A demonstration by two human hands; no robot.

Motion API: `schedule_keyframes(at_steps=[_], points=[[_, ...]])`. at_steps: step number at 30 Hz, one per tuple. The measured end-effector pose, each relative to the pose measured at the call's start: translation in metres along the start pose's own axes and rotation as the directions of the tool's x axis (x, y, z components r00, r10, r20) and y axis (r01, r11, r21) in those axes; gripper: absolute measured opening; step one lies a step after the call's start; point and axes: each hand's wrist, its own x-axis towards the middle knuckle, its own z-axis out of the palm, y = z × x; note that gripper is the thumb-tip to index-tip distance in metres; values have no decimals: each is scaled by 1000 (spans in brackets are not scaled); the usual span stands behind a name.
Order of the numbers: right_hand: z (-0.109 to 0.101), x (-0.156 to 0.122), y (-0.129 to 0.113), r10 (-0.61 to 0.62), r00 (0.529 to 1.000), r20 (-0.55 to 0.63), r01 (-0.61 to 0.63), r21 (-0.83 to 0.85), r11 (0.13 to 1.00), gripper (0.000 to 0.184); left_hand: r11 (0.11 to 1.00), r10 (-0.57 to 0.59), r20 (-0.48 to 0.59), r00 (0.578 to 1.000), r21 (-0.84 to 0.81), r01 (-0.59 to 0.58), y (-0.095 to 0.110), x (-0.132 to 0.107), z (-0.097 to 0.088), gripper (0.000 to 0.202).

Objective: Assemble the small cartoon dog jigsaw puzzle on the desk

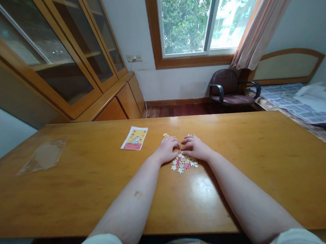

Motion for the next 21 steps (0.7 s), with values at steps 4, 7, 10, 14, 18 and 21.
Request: schedule_keyframes(at_steps=[4, 7, 10, 14, 18, 21], points=[[1, 0, 0, 35, 999, 9, -36, 40, 999, 9, 996, -92, -79, 993, 10, 93, -1, 3, 0, 19], [1, -1, 0, 39, 999, -4, -38, 81, 996, 8, 996, -87, -76, 993, -7, 87, -2, 4, -1, 18], [0, -1, 1, 29, 999, -43, -24, 101, 995, 7, 997, -74, -42, 996, -18, 73, -2, 4, -1, 17], [-1, 0, 8, 62, 987, -150, -44, 121, 992, 9, 996, -87, -27, 996, -18, 87, -2, 5, -1, 19], [-1, 0, 19, 172, 933, -316, -169, 38, 985, 10, 996, -86, -46, 995, -6, 86, -2, 6, -1, 19], [0, -1, 25, 190, 922, -338, -216, -43, 975, 10, 997, -81, -55, 995, -4, 81, -2, 6, 0, 20]])
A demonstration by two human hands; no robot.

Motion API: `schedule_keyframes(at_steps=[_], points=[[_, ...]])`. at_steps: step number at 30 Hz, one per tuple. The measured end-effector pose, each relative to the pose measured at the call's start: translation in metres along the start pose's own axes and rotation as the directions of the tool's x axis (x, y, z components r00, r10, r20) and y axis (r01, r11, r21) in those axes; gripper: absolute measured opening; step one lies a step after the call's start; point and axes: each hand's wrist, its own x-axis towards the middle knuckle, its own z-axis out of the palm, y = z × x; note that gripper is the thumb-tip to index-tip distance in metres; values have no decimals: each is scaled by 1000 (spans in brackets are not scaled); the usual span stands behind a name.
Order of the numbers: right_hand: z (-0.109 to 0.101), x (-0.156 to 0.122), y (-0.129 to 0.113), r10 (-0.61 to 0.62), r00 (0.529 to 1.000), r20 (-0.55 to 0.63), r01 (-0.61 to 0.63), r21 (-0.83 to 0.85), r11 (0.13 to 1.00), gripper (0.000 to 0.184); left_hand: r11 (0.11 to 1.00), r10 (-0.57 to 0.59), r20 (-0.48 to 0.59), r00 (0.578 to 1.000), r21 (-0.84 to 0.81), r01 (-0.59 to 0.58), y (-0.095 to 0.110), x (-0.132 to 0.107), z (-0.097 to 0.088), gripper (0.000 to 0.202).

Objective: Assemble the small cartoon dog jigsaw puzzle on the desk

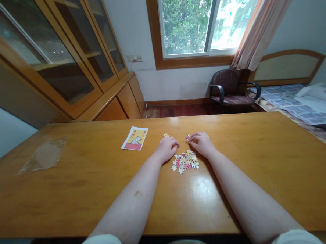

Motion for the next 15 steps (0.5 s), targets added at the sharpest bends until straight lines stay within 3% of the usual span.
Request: schedule_keyframes(at_steps=[6, 10, 15], points=[[3, -2, -5, -83, 991, 102, 89, -59, 994, 7, 999, 26, -39, 999, 26, -25, -3, -2, 4, 26], [2, -3, -11, -98, 986, 133, 106, -50, 993, 10, 998, 41, 20, 999, 46, -42, 0, -5, 5, 29], [-6, -3, -18, -180, 970, 166, 171, 67, 983, 11, 996, -29, 71, 997, 83, 23, 1, -6, 4, 32]])
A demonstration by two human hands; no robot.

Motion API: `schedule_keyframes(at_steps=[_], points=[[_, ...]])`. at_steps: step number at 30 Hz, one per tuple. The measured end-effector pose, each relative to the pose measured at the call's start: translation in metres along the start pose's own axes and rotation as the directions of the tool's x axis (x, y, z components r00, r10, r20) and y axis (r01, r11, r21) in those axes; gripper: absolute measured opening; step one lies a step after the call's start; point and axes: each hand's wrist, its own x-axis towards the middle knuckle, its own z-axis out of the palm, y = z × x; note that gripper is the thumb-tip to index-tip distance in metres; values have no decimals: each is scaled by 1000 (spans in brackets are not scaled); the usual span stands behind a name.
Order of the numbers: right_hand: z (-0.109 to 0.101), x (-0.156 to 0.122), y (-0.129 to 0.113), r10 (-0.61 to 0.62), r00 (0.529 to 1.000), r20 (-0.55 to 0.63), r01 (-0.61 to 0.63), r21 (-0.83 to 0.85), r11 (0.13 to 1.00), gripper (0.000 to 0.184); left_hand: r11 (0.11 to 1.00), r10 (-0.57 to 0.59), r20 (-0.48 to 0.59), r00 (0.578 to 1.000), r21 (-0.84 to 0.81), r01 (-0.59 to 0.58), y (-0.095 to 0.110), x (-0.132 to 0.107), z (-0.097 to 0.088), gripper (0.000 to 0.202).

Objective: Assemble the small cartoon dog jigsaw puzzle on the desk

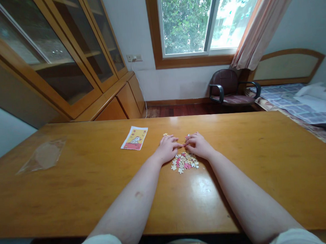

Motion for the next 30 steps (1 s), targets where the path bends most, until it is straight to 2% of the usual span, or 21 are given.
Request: schedule_keyframes(at_steps=[3, 5, 8, 16, 21, 25, 30], points=[[-2, 0, -5, -70, 993, 98, 62, 79, 995, 10, 994, -103, -52, 993, 40, 105, -3, 2, 0, 32], [-2, -1, -7, -72, 988, 137, 59, 93, 994, 12, 983, -171, -91, 981, 49, 176, -4, 3, 1, 31], [1, -1, -6, -53, 987, 153, 39, 94, 995, 10, 977, -205, -111, 972, 42, 211, -5, 4, 1, 30], [5, 1, 5, -12, 998, 64, 2, 154, 988, 11, 975, -216, -115, 969, 25, 221, -3, 4, 1, 32], [6, 3, 6, 55, 998, 12, -56, 229, 972, 13, 978, -207, -105, 973, 2, 209, -1, 4, -2, 32], [7, 5, 6, 95, 995, -37, -81, 274, 958, 13, 987, -161, -93, 983, -22, 160, -1, 4, -1, 31], [6, 6, 9, 197, 974, -111, -165, 247, 955, 16, 997, -75, -74, 994, -39, 73, -2, 3, 0, 32]])
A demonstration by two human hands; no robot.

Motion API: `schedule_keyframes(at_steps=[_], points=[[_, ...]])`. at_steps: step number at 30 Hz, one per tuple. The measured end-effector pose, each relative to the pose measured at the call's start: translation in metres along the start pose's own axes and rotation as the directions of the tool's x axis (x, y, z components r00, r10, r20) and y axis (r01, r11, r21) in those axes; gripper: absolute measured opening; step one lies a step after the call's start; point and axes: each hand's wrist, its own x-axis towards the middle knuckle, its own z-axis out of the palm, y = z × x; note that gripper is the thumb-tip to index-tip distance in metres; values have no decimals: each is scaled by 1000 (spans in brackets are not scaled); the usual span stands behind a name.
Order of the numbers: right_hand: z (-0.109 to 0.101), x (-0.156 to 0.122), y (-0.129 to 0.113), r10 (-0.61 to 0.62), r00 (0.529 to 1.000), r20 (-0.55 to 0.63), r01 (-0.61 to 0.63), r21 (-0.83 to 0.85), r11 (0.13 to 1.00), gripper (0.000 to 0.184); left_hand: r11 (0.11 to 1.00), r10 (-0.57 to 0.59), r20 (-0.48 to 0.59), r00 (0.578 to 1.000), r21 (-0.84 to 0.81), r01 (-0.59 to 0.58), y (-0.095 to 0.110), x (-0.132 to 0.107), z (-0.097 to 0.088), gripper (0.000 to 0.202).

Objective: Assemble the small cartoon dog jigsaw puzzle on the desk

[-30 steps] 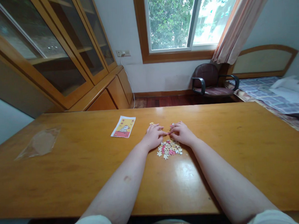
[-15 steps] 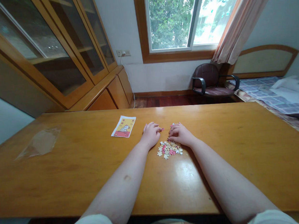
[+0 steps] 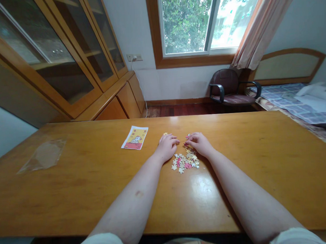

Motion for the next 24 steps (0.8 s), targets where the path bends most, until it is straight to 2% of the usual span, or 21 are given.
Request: schedule_keyframes(at_steps=[4, 8, 11, 14, 16, 18, 20, 24], points=[[-2, 2, 8, 74, 995, -70, -78, -48, 996, 24, 1000, 13, 31, 999, 2, -13, 1, 0, -1, 33], [-4, 1, 15, 152, 973, -173, -188, -215, 958, 28, 999, 40, 61, 997, 1, -40, 6, -2, -2, 34], [-5, 0, 15, 194, 958, -212, -255, -320, 912, 25, 997, 74, 108, 991, 4, -75, 9, -4, -3, 34], [-7, -1, 11, 143, 979, -143, -179, -286, 941, 25, 995, 101, 125, 987, 2, -102, 9, -4, -4, 33], [-8, -2, 8, 59, 998, -24, -63, -232, 971, 26, 995, 99, 111, 989, -1, -100, 8, -4, -4, 33], [-8, -3, 5, 12, 996, 84, 6, -215, 977, 30, 997, 81, 88, 993, 2, -82, 6, -3, -4, 34], [-8, -4, 4, 27, 992, 120, 3, -242, 970, 32, 997, 70, 72, 995, 3, -71, 5, -2, -3, 35], [-9, -4, 3, 103, 992, 70, -77, -298, 951, 31, 993, 115, 94, 989, -26, -113, 4, -3, -2, 35]])
